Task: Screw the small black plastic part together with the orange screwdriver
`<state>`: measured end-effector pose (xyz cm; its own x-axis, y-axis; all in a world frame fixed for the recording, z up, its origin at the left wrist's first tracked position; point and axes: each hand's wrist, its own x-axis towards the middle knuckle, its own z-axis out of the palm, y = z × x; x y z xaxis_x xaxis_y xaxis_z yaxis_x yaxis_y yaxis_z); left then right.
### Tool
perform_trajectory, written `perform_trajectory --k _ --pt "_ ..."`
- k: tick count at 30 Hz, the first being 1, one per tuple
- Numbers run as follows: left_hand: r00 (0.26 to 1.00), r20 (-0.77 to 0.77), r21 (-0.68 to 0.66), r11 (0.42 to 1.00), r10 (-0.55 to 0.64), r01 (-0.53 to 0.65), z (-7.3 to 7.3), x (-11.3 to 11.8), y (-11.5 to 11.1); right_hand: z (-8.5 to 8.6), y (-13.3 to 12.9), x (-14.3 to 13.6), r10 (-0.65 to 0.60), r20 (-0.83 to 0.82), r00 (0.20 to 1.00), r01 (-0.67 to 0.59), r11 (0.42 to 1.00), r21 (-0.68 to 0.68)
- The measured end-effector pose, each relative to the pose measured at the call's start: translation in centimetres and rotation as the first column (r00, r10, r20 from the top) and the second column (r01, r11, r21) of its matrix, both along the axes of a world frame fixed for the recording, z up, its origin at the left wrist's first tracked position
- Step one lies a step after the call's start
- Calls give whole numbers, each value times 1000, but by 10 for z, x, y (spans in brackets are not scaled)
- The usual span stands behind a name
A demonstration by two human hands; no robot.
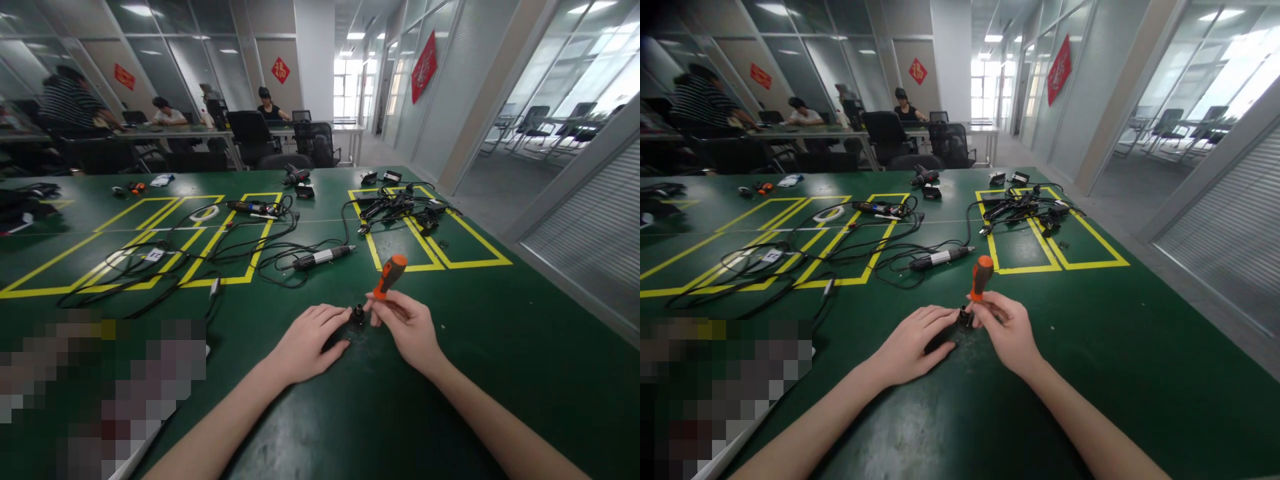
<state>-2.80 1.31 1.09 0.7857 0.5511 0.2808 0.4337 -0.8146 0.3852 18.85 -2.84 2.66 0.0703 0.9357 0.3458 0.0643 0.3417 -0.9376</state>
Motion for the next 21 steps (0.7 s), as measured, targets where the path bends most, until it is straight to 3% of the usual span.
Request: perform_trajectory --k 5,17,21 --pt "999 32 -9 1000 21 -21 -1 4 -2 -5 -2 -6 48 -164 985 -55 998 -36" --pt "995 80 -18 998 60 -59 -8 10 3 -5 -4 -7 109 -56 992 -110 993 -28" --pt "994 80 -4 997 77 -77 -11 11 2 -7 -5 -7 52 -83 995 -55 998 -42"
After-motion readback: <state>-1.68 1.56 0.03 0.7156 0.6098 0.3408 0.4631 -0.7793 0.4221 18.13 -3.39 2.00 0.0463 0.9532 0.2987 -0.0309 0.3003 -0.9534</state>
